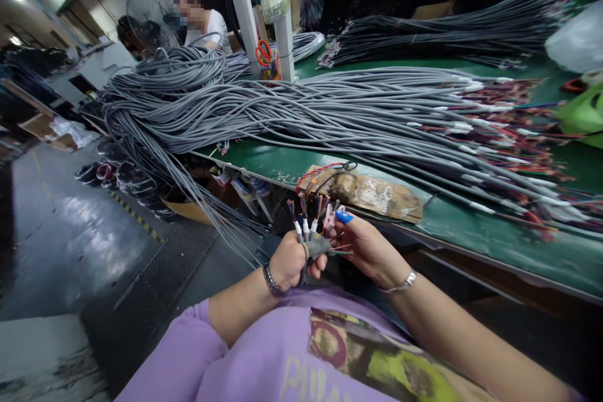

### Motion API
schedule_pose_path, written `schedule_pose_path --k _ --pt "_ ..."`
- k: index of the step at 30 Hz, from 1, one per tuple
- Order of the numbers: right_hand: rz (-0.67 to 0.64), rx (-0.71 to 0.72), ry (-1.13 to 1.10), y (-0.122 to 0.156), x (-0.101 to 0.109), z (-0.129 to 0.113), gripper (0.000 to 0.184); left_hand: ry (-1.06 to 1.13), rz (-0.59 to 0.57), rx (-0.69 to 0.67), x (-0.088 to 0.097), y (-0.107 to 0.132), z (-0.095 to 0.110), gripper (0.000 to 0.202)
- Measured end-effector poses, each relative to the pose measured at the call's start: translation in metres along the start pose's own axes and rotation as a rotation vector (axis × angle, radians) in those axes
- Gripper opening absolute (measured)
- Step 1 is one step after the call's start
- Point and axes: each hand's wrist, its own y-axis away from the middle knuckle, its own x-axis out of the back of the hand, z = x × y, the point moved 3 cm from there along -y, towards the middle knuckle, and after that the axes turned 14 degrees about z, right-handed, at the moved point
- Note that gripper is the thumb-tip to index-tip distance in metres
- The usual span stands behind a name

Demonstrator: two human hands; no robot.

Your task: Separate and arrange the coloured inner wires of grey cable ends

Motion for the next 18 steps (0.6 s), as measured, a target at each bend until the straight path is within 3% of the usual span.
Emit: schedule_pose_path --k 18 --pt "-0.003 -0.068 -0.121 -0.012 -0.003 0.008 0.042 0.026 -0.009 0.025 0.001 -0.004 0.000 0.040"
